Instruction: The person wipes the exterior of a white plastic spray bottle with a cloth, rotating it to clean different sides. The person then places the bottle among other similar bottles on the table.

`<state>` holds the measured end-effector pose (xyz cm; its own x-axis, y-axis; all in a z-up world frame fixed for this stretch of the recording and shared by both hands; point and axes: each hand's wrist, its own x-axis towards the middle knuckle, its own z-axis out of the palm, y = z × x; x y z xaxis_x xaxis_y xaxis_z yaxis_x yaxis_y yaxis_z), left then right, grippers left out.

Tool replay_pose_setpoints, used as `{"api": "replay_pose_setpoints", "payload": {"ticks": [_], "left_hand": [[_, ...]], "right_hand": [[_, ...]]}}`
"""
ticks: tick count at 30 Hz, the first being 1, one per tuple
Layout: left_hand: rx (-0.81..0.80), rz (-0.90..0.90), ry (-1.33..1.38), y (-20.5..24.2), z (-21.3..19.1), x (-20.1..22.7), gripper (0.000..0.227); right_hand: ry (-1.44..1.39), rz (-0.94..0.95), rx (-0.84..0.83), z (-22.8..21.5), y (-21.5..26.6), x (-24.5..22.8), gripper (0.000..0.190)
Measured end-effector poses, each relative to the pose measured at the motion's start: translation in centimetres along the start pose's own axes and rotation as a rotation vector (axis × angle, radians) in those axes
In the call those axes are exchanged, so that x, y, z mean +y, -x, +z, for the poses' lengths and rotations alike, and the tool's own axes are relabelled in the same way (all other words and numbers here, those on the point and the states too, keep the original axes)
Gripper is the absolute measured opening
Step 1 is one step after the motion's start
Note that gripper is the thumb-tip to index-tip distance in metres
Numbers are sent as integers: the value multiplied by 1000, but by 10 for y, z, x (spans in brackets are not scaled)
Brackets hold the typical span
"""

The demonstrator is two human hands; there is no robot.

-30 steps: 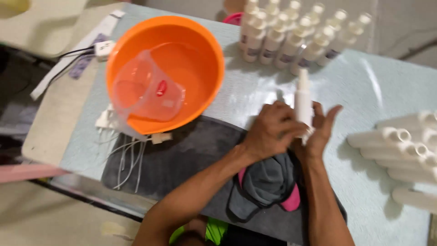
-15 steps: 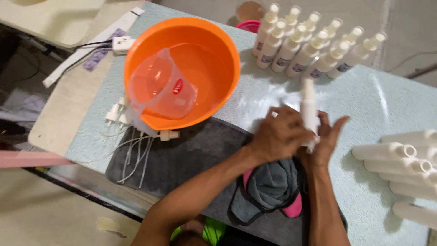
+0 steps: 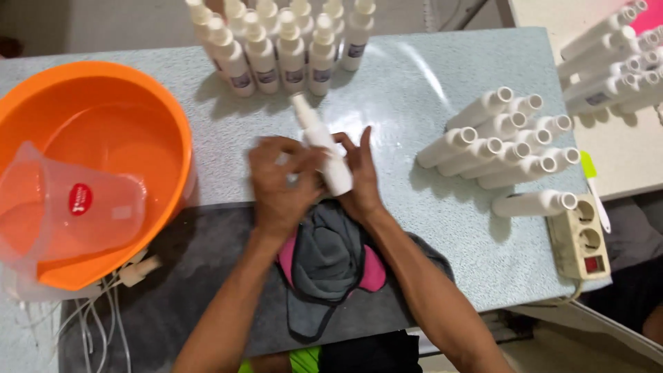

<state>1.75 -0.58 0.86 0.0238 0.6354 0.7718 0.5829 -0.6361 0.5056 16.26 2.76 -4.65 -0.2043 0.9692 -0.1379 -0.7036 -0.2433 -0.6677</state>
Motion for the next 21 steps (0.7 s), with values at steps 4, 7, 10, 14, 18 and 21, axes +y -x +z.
{"api": "replay_pose_setpoints", "payload": {"ticks": [4,7,10,14,18,21], "left_hand": [[20,-115,-50,-2,-5,5,5],[-4,-88,-14,1,12,20,5],[-28,-53,-34,-1,9,20,5],[60,-107,-55,-10,-18,1,3],[93,-87,-106,2,-1,6,4],[70,-39,-41,-2,8,17,3]], "right_hand": [[25,137,-85,12,5,-3,80],[13,117,-76,3,0,-3,71],[-96,179,-99,-3,1,-3,57],[-126,285,-200,61,31,-35,45],[-21,272,-160,56,22,-32,47],[-51,230,-245,52,19,-38,47]]}}
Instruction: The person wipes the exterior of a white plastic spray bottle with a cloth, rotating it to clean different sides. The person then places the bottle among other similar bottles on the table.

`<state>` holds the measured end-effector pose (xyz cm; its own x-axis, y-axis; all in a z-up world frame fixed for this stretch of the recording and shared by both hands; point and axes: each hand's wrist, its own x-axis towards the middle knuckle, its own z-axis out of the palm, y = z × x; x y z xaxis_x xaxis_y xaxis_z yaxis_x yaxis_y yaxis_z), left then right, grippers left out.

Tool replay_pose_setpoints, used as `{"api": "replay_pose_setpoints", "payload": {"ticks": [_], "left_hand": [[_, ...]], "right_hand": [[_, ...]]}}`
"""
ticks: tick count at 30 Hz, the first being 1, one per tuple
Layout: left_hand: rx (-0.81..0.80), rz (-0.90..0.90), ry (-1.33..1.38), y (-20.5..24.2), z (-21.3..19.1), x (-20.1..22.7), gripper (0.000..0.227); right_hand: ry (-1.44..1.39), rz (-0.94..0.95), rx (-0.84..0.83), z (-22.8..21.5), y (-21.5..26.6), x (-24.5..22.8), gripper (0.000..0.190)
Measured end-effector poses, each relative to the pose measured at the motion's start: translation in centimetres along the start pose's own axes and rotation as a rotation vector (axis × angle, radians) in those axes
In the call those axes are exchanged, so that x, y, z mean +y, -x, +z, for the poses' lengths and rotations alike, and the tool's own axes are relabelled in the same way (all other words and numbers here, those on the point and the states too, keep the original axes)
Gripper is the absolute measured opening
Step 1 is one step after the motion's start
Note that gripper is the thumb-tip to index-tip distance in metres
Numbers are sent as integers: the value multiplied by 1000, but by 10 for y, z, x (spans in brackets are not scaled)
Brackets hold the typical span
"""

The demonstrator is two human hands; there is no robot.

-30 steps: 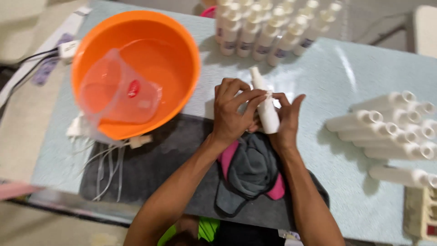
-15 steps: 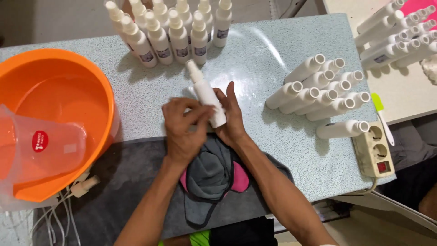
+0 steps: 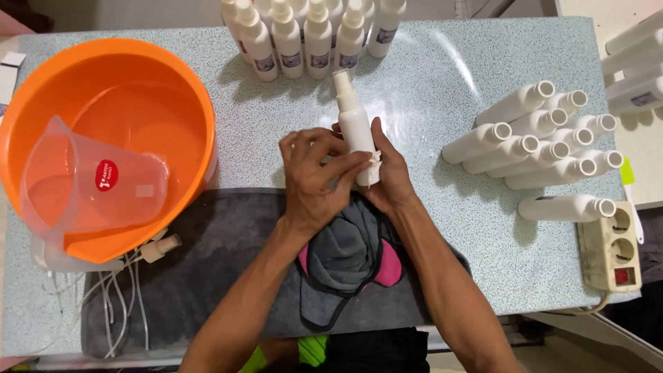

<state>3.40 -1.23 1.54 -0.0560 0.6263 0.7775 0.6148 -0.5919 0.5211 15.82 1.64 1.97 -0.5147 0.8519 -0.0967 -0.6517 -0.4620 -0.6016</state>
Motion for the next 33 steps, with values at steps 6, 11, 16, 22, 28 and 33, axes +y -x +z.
{"api": "replay_pose_setpoints", "payload": {"ticks": [6,11,16,22,28,33], "left_hand": [[71,-55,-11,-6,-23,-21,4],[46,-42,82,-2,-6,-1,6],[82,-46,22,-4,-21,-25,3],[115,-128,70,-12,-27,-14,6],[76,-117,44,-17,-33,-13,5],[66,-41,38,-8,-22,-19,4]], "right_hand": [[136,4,28,4,6,8,53],[260,-158,45,1,-2,3,54],[378,-182,27,-29,2,27,50],[691,-259,26,-24,0,20,41],[816,-378,104,-11,3,16,41],[954,-502,174,-11,5,15,48]]}}
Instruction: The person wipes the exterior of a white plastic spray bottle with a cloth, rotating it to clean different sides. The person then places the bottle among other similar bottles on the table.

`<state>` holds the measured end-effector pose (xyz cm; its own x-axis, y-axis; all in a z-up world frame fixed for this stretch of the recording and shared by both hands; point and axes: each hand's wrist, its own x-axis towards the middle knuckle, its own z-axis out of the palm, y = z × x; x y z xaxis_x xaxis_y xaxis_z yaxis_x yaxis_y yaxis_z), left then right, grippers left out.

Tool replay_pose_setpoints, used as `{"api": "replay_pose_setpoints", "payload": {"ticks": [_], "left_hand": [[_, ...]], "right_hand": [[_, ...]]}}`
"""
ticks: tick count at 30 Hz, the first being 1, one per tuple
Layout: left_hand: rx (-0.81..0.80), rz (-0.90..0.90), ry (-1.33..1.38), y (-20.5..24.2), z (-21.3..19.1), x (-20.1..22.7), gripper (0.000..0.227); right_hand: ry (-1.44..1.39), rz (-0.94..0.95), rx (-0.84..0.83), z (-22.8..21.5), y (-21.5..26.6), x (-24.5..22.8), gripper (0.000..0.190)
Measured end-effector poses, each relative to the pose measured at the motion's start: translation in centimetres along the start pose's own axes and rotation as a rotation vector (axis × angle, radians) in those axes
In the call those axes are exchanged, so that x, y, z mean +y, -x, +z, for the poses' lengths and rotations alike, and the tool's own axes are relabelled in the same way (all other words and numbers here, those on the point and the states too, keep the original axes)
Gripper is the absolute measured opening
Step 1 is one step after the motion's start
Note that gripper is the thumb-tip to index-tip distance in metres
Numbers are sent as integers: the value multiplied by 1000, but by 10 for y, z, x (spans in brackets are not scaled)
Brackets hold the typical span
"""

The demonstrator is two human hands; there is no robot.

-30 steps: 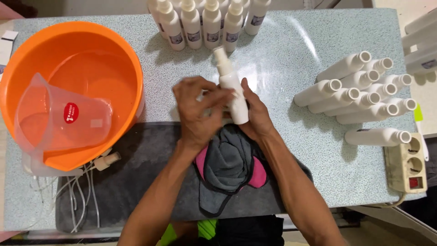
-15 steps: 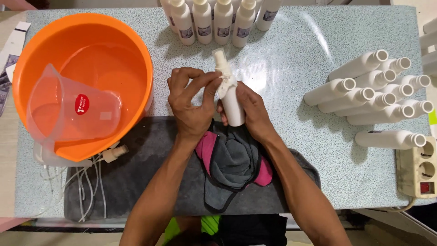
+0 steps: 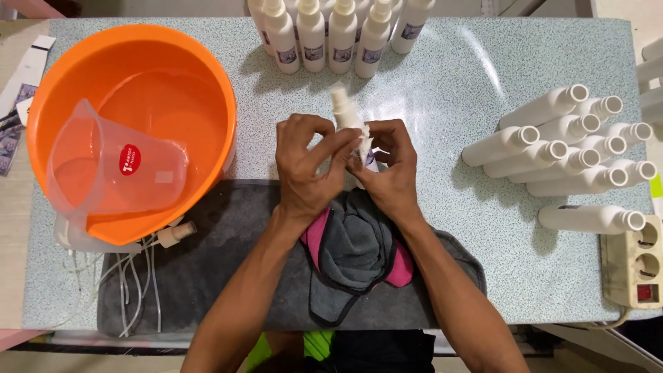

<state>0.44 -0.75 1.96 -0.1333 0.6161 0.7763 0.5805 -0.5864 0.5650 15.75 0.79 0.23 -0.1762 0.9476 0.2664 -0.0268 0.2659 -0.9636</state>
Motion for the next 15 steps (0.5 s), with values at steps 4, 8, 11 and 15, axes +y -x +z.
{"api": "replay_pose_setpoints", "payload": {"ticks": [4,8,11,15], "left_hand": [[-1,21,-84,-8,-7,0,5],[-8,41,-119,2,2,-4,6],[-9,128,-213,-5,-3,3,6],[141,69,-177,-5,-5,3,2]], "right_hand": [[183,-111,88,6,2,-12,46],[338,-184,172,6,5,-2,48],[421,-230,192,9,4,-14,49],[409,-270,142,10,7,-10,60]]}}
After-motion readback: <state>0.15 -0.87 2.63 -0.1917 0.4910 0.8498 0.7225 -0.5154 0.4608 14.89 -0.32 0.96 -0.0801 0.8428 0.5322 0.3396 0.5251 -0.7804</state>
